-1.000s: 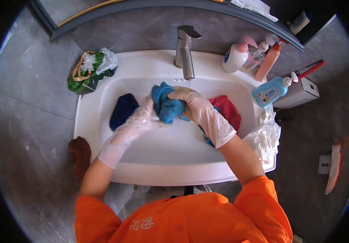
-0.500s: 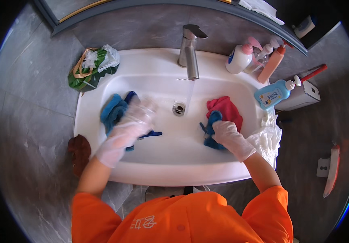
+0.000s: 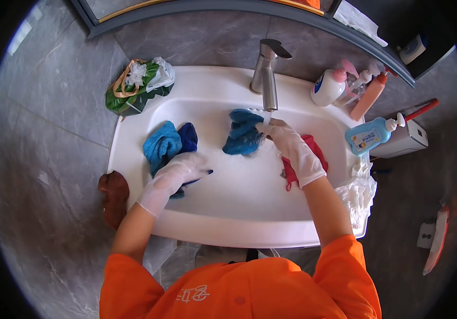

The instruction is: Washing and rinsing cleaning cloths in a bathroom sink.

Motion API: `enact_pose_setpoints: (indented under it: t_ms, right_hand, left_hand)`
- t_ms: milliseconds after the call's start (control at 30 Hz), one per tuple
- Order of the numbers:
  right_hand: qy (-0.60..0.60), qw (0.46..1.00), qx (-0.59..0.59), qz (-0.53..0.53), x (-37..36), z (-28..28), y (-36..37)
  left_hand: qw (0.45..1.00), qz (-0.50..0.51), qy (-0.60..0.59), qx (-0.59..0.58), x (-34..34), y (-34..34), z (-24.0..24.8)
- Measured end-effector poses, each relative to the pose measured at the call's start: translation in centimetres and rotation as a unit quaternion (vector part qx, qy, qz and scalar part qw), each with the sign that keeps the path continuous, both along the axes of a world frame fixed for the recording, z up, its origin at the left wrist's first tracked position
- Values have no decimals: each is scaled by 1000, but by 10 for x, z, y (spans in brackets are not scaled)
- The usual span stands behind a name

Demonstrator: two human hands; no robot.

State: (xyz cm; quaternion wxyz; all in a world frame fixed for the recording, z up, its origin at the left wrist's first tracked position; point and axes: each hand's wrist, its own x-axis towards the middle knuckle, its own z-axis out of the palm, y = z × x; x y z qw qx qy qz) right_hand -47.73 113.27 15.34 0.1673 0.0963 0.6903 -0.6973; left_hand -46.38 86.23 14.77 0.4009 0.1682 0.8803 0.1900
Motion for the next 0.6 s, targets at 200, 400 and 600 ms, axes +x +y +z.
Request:
enact_pose_setpoints:
  t_ms: [200,400,600]
  right_hand:
    - [-47,995,88,-3,10,28,11]
    - [75,967,191,-152,30,16,58]
    - [29,998,17,-56,52,-27,62]
  left_hand:
    - [921,112,201,315,-33,80,-23]
    - [913,160,-98,363,-37,165,6]
    - [927,163,41,334,-43,145,4]
